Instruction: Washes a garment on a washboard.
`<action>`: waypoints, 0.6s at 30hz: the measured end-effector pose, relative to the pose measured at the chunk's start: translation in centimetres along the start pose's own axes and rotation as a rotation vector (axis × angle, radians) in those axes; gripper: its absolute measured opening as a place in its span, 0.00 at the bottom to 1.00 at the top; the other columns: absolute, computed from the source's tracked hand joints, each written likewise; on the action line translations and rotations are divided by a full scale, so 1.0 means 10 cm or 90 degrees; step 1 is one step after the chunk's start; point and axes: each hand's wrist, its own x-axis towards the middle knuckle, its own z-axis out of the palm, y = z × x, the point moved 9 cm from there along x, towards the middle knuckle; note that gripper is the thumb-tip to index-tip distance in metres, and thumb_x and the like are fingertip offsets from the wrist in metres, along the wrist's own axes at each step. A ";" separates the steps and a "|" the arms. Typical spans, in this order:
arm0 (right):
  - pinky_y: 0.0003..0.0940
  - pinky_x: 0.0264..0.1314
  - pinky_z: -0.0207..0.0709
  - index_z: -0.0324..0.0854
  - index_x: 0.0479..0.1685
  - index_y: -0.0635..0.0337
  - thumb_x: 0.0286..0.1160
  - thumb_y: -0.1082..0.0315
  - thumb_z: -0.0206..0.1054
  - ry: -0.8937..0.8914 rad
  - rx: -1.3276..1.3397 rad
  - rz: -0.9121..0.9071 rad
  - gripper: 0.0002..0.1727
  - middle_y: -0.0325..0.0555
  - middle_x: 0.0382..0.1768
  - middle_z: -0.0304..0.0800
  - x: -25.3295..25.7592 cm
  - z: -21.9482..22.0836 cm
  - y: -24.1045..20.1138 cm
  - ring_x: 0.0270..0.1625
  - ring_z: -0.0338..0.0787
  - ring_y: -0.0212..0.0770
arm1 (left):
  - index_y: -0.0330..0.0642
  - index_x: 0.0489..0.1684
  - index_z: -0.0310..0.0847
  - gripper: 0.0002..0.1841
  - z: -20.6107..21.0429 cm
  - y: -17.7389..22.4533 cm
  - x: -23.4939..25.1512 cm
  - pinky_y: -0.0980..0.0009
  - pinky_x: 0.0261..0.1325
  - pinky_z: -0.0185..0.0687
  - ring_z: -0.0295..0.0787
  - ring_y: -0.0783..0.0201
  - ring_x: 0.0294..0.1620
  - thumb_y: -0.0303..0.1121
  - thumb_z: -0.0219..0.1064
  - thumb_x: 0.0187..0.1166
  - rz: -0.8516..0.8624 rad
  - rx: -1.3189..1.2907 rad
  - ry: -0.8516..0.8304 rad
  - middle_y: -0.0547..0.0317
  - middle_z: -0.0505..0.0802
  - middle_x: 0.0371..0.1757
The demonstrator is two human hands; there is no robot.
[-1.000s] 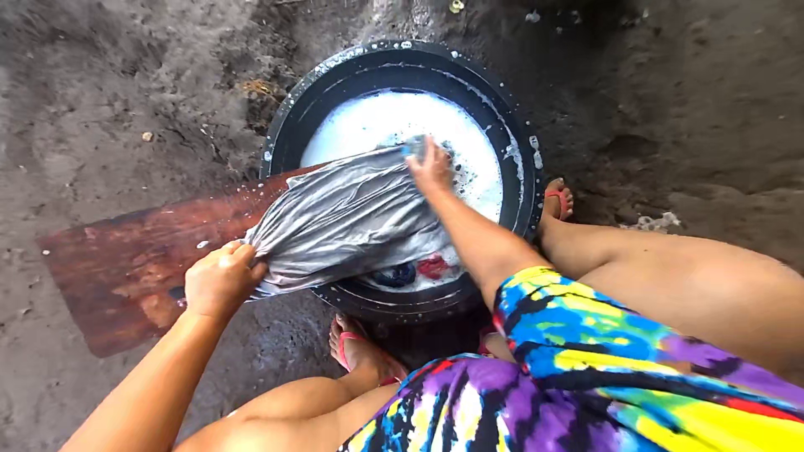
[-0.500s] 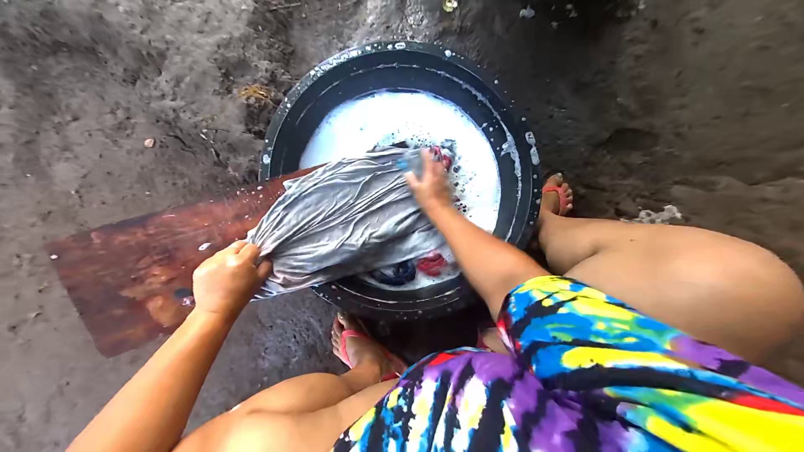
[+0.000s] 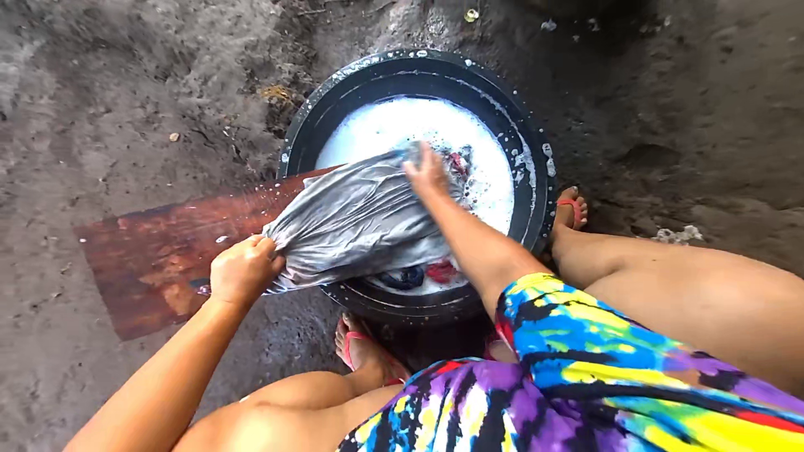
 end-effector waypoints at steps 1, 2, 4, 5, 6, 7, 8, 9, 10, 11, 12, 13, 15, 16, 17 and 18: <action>0.64 0.76 0.73 0.53 0.95 0.54 0.82 0.46 0.64 0.017 -0.013 0.071 0.44 0.67 0.81 0.72 0.12 -0.09 0.17 0.78 0.79 0.66 | 0.31 0.25 0.81 0.10 0.01 -0.01 0.01 0.34 0.30 0.81 0.94 0.33 0.38 0.29 0.72 0.70 0.004 0.005 0.001 0.34 0.93 0.39; 0.65 0.75 0.74 0.52 0.95 0.55 0.81 0.46 0.64 0.028 -0.011 0.090 0.46 0.68 0.81 0.71 0.12 -0.07 0.14 0.77 0.79 0.67 | 0.32 0.25 0.82 0.10 0.04 -0.02 0.02 0.35 0.30 0.82 0.94 0.34 0.38 0.30 0.72 0.70 0.009 0.010 -0.001 0.35 0.93 0.38; 0.62 0.72 0.80 0.58 0.92 0.57 0.78 0.49 0.68 0.027 0.033 0.000 0.44 0.68 0.75 0.78 -0.17 0.24 -0.44 0.72 0.84 0.65 | 0.32 0.26 0.81 0.10 0.08 -0.02 0.04 0.36 0.30 0.81 0.93 0.34 0.37 0.30 0.72 0.70 0.007 0.013 -0.015 0.36 0.92 0.37; 0.60 0.71 0.81 0.62 0.91 0.55 0.75 0.50 0.71 -0.002 0.055 -0.074 0.43 0.64 0.73 0.82 -0.42 0.50 -0.87 0.71 0.86 0.61 | 0.33 0.25 0.81 0.10 0.08 -0.02 0.05 0.36 0.29 0.81 0.93 0.34 0.36 0.30 0.72 0.70 0.003 0.018 -0.019 0.37 0.91 0.36; 0.58 0.68 0.84 0.63 0.91 0.52 0.74 0.49 0.72 -0.057 0.059 -0.154 0.43 0.62 0.71 0.84 -0.71 0.76 -1.29 0.68 0.88 0.59 | 0.32 0.25 0.80 0.10 0.09 -0.02 0.05 0.35 0.29 0.81 0.93 0.34 0.37 0.30 0.72 0.71 -0.004 0.019 -0.026 0.36 0.91 0.36; 0.56 0.62 0.86 0.62 0.92 0.49 0.74 0.48 0.72 -0.130 0.054 -0.220 0.44 0.60 0.69 0.84 -1.01 0.97 -1.60 0.64 0.90 0.57 | 0.32 0.25 0.79 0.11 0.09 -0.01 0.04 0.35 0.29 0.81 0.93 0.33 0.36 0.30 0.72 0.71 -0.009 0.019 -0.029 0.36 0.91 0.36; 0.56 0.59 0.87 0.61 0.93 0.47 0.75 0.48 0.72 -0.200 0.052 -0.261 0.44 0.59 0.69 0.84 -1.21 1.07 -1.77 0.62 0.91 0.56 | 0.31 0.24 0.79 0.11 0.07 0.00 0.03 0.35 0.28 0.80 0.93 0.33 0.36 0.29 0.73 0.70 -0.009 0.019 -0.025 0.36 0.91 0.36; 0.56 0.60 0.86 0.61 0.93 0.46 0.76 0.49 0.72 -0.235 0.056 -0.280 0.43 0.58 0.70 0.83 -1.27 1.05 -1.78 0.63 0.90 0.56 | 0.31 0.24 0.79 0.11 0.05 0.00 0.03 0.35 0.28 0.80 0.93 0.33 0.36 0.29 0.73 0.70 -0.006 0.022 -0.022 0.35 0.91 0.36; 0.58 0.62 0.85 0.62 0.92 0.46 0.76 0.50 0.72 -0.222 0.063 -0.280 0.42 0.59 0.72 0.83 -1.19 0.94 -1.63 0.65 0.89 0.57 | 0.30 0.26 0.80 0.10 0.04 0.01 0.04 0.34 0.29 0.81 0.93 0.32 0.37 0.29 0.72 0.70 -0.005 0.019 -0.026 0.34 0.92 0.38; 0.59 0.67 0.83 0.64 0.91 0.48 0.76 0.52 0.72 -0.173 0.069 -0.263 0.41 0.59 0.73 0.83 -0.99 0.76 -1.34 0.69 0.88 0.58 | 0.29 0.26 0.80 0.10 0.03 0.02 0.05 0.33 0.29 0.81 0.93 0.31 0.37 0.28 0.73 0.70 -0.006 0.013 -0.027 0.33 0.92 0.39; 0.60 0.72 0.80 0.64 0.91 0.51 0.76 0.53 0.71 -0.114 0.062 -0.228 0.41 0.61 0.75 0.82 -0.73 0.55 -0.96 0.72 0.86 0.60 | 0.29 0.25 0.80 0.11 0.02 0.02 0.05 0.33 0.29 0.80 0.93 0.30 0.37 0.28 0.73 0.70 -0.007 0.009 -0.025 0.32 0.92 0.39; 0.61 0.75 0.77 0.62 0.92 0.53 0.78 0.52 0.70 -0.068 0.032 -0.165 0.42 0.63 0.76 0.81 -0.47 0.31 -0.52 0.75 0.84 0.62 | 0.28 0.25 0.79 0.11 0.02 0.03 0.04 0.33 0.30 0.80 0.92 0.29 0.37 0.28 0.73 0.70 -0.013 0.008 -0.033 0.31 0.92 0.39; 0.68 0.73 0.76 0.58 0.92 0.56 0.78 0.48 0.68 -0.010 -0.044 -0.007 0.44 0.69 0.77 0.77 -0.09 -0.16 0.33 0.75 0.81 0.69 | 0.29 0.26 0.80 0.11 0.01 0.02 0.03 0.32 0.31 0.80 0.93 0.30 0.39 0.29 0.73 0.71 -0.023 0.012 -0.060 0.32 0.92 0.40; 0.70 0.73 0.75 0.56 0.93 0.57 0.78 0.48 0.69 0.002 -0.056 0.064 0.46 0.71 0.79 0.73 0.03 -0.37 0.62 0.76 0.80 0.71 | 0.31 0.27 0.82 0.10 0.02 -0.01 0.06 0.33 0.32 0.81 0.93 0.31 0.40 0.30 0.73 0.72 -0.032 0.017 -0.083 0.34 0.92 0.42; 0.70 0.74 0.73 0.55 0.93 0.58 0.77 0.47 0.70 0.012 -0.051 0.124 0.47 0.71 0.80 0.72 0.09 -0.56 0.81 0.76 0.79 0.71 | 0.32 0.29 0.83 0.10 0.04 -0.04 0.08 0.33 0.34 0.81 0.93 0.32 0.41 0.32 0.72 0.74 -0.038 0.014 -0.107 0.35 0.92 0.43; 0.69 0.75 0.73 0.57 0.92 0.60 0.76 0.47 0.71 0.024 -0.021 0.175 0.47 0.70 0.79 0.74 0.07 -0.72 0.94 0.76 0.79 0.70 | 0.33 0.32 0.84 0.10 0.07 -0.06 0.09 0.31 0.37 0.81 0.93 0.32 0.44 0.33 0.71 0.77 -0.051 0.002 -0.147 0.36 0.93 0.46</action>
